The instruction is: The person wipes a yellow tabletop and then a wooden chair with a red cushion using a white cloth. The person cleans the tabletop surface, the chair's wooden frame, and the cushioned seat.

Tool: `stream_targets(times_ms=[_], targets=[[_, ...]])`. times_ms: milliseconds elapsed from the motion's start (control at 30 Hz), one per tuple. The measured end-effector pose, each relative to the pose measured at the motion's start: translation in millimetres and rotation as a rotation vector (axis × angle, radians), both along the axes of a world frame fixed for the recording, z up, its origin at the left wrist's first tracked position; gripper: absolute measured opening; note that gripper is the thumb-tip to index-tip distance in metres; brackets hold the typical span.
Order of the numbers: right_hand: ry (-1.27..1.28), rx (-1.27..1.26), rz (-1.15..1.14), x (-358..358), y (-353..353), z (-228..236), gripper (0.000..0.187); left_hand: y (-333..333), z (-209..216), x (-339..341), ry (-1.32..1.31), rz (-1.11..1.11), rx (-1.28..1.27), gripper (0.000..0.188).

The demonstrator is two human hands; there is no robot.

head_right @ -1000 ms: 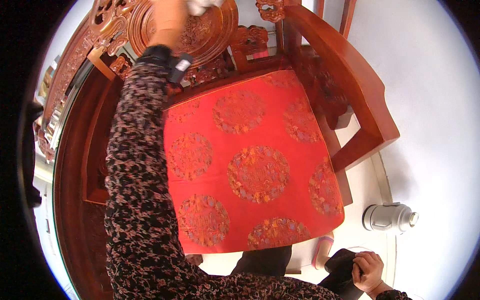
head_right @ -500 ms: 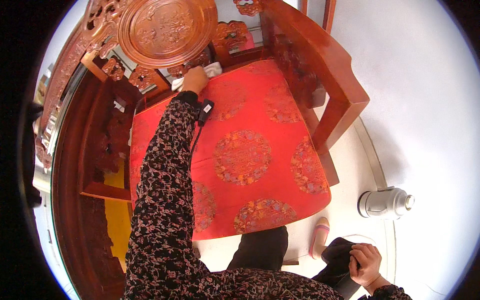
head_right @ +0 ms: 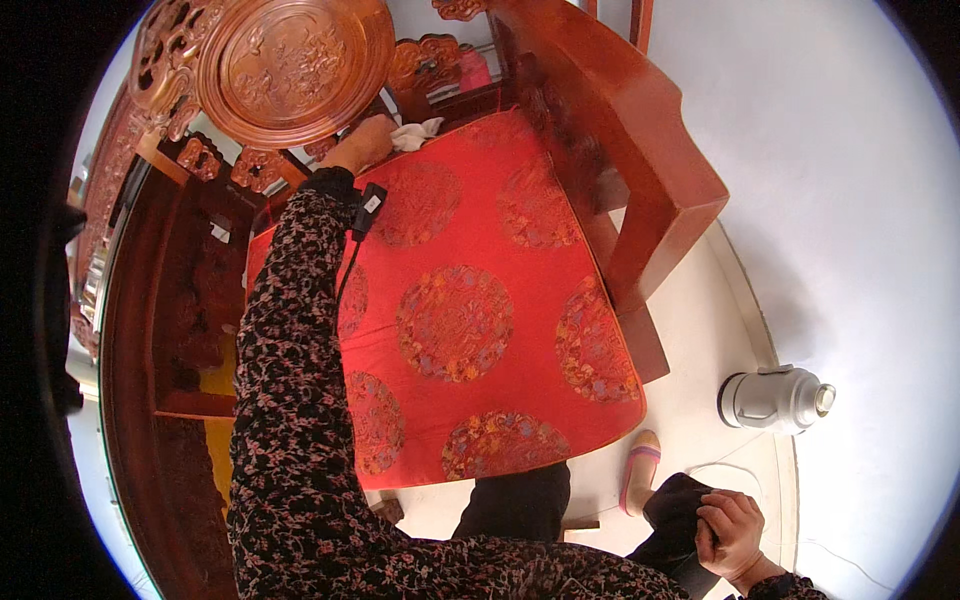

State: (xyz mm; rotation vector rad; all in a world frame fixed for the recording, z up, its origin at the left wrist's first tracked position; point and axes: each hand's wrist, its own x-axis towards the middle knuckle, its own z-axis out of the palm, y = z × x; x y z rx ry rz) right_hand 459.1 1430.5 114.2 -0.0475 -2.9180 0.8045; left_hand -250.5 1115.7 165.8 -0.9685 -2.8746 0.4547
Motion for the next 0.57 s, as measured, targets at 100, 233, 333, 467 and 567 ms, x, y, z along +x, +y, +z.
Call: stream_targets(times_ms=[100, 233, 333, 467, 567], targets=[[-0.006, 0.005, 0.0, -0.8, -1.9, 2.0, 0.018, -1.0, 14.0, 20.8, 0.092, 0.0, 0.195, 0.016], [-0.012, 0.002, -0.006, -4.9, -5.1, 3.2, 0.017, 68.7, 10.7, 34.0, 0.552, -0.54, 0.721, 0.029], [-0.027, 0.004, -0.013, -8.4, -7.2, 3.5, 0.017, 99.4, 0.3, 30.7, 0.483, -0.743, 0.554, 0.037], [-0.036, 0.016, -0.005, -11.4, -7.7, 0.8, 0.017, 86.7, -8.0, 20.1, 0.094, -0.292, 0.163, 0.037], [-0.06, 0.016, 0.003, -10.3, -6.9, -0.3, 0.019, 61.4, 5.8, 14.6, 0.042, -0.201, 0.094, 0.038]])
